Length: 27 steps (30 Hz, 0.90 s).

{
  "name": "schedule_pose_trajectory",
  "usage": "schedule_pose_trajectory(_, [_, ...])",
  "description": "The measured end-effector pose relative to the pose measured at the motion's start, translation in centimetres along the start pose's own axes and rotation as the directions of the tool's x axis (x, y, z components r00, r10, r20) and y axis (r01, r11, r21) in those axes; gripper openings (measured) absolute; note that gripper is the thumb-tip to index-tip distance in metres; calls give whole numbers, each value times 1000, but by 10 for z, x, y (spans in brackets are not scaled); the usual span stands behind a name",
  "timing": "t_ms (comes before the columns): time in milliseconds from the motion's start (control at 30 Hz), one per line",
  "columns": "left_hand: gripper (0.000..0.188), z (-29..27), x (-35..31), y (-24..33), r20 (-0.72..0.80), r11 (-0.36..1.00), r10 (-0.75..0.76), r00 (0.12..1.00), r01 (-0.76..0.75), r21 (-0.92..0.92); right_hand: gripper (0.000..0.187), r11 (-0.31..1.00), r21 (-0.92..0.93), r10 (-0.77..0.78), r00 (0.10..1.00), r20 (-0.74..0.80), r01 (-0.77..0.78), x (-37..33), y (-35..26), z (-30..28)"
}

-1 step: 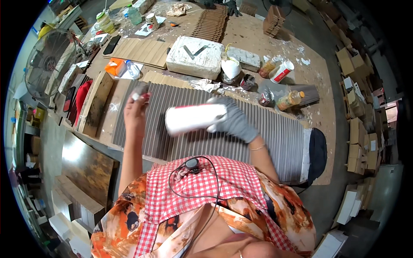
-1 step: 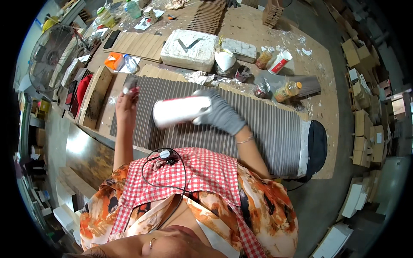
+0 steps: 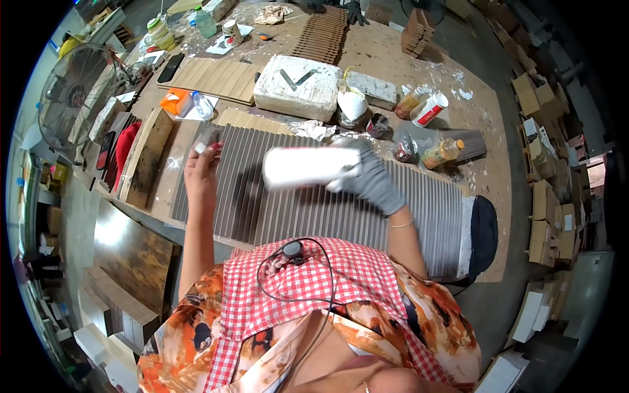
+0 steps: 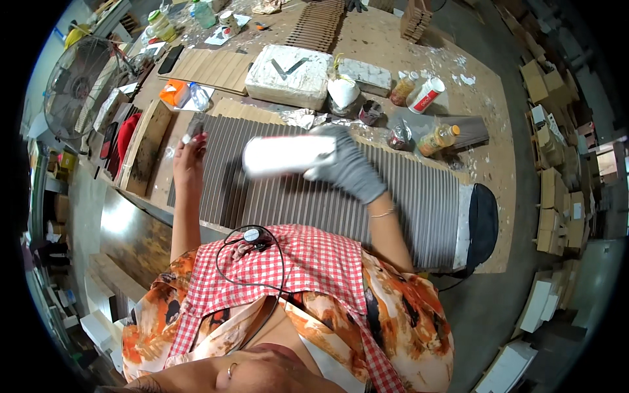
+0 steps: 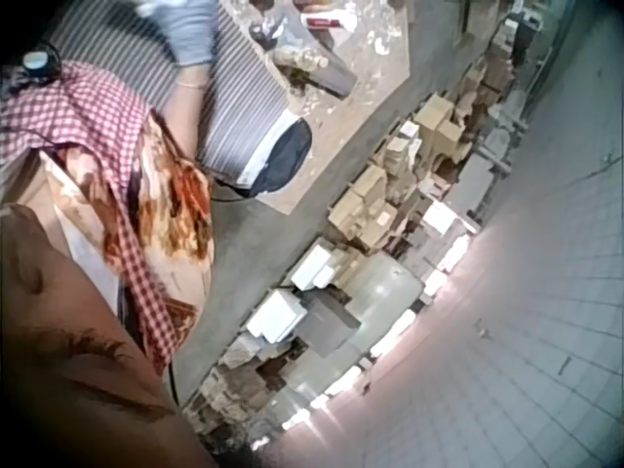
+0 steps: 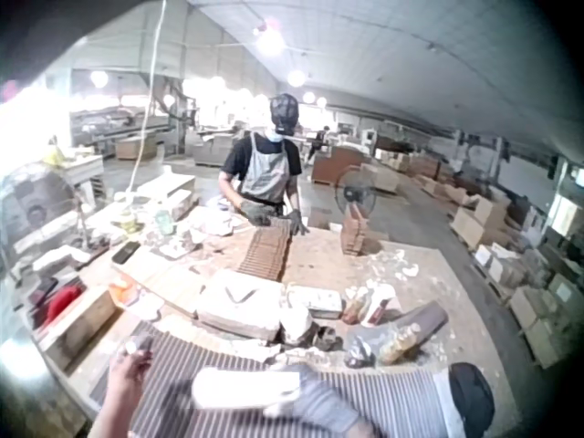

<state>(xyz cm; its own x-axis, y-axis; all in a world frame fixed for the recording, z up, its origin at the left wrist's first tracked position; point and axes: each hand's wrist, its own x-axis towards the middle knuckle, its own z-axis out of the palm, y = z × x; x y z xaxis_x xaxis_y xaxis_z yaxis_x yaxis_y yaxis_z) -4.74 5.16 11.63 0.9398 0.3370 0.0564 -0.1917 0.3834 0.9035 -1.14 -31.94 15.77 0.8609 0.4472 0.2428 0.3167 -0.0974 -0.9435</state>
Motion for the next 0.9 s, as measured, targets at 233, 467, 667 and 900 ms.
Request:
schedule_pose_trajectory(233, [44,-39,-19,-59,-4,971,92,996,-89,221,82,877,-390,-65,733,-677,-282,-9,48,-161])
schedule_pose_trajectory(467, [45,-28,-28,-70,61,933,101,993,-116,341,86,693,-526,-59,689,-723,-493,-10,101,-194])
schedule_pose_trajectory(667, [46,-26,-30,-69,58,925,100,993,-115,362,96,471,-550,49,643,-765,-690,9,77,-165])
schedule_pose_trajectory(900, [46,-28,-30,-70,63,926,83,995,-101,365,100,409,-539,146,635,-759,-737,40,92,-162])
